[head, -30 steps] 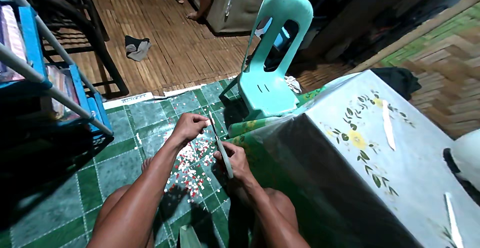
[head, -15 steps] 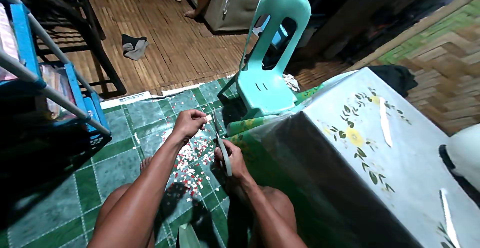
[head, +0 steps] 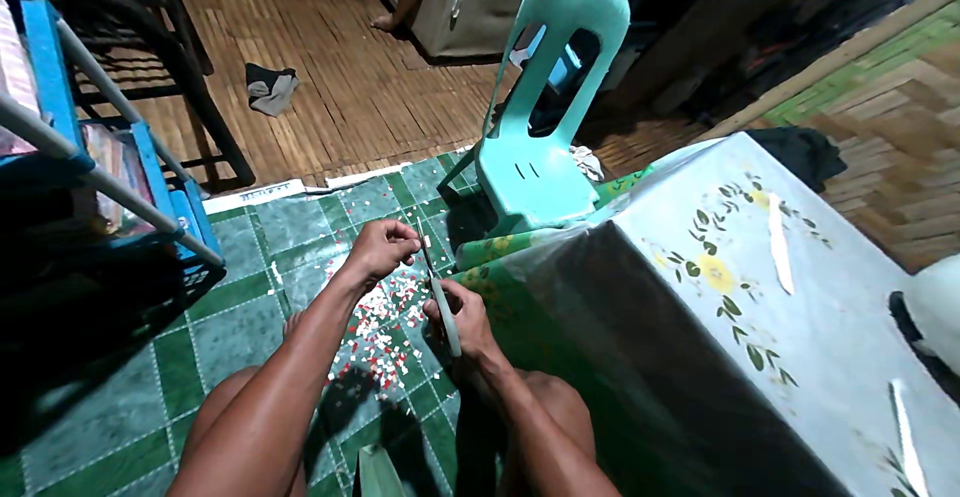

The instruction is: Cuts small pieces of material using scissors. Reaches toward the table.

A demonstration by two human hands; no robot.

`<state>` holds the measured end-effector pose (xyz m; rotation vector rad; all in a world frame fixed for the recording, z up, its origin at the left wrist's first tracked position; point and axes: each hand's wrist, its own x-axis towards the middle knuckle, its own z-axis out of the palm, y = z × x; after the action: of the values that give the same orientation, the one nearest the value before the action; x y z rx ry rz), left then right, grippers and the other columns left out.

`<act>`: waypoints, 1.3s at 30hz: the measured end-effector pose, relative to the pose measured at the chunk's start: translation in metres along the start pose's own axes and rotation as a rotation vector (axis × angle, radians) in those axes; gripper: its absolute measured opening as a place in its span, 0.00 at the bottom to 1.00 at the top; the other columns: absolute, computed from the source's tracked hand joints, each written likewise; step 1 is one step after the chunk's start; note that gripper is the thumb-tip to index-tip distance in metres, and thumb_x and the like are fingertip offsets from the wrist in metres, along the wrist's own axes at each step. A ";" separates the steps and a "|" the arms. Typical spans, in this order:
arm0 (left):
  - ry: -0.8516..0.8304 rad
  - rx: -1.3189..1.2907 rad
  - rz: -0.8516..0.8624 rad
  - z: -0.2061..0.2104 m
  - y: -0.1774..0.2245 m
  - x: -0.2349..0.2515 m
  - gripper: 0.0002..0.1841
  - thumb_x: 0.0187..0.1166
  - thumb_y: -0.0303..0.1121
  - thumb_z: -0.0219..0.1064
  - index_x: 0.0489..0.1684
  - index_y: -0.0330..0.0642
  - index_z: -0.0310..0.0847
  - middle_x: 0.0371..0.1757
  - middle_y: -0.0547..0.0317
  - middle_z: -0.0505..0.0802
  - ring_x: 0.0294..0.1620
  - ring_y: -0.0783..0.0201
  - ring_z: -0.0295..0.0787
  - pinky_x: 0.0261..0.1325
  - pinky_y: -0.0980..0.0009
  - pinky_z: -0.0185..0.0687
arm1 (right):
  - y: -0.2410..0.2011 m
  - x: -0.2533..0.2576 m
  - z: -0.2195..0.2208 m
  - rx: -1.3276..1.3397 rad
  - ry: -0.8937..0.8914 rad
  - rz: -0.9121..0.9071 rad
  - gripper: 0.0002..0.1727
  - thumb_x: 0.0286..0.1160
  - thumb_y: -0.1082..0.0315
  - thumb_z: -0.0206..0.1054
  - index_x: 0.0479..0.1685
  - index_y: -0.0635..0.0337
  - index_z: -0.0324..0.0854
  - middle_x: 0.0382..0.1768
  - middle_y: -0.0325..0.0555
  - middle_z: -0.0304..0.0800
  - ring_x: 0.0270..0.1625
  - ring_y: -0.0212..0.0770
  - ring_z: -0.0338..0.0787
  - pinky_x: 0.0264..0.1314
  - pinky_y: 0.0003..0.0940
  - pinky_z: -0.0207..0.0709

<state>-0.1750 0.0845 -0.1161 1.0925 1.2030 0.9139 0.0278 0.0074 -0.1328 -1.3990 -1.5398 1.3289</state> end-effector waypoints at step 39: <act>0.026 -0.083 0.062 0.004 -0.004 0.003 0.05 0.77 0.29 0.75 0.44 0.38 0.91 0.35 0.55 0.95 0.29 0.66 0.89 0.36 0.70 0.87 | -0.013 -0.008 -0.003 0.144 -0.032 0.060 0.23 0.75 0.57 0.76 0.60 0.67 0.85 0.23 0.47 0.90 0.19 0.39 0.87 0.21 0.35 0.86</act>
<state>-0.1711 0.0856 -0.1210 1.0593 1.1480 1.0200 0.0289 0.0018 -0.1186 -1.3493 -1.4025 1.4745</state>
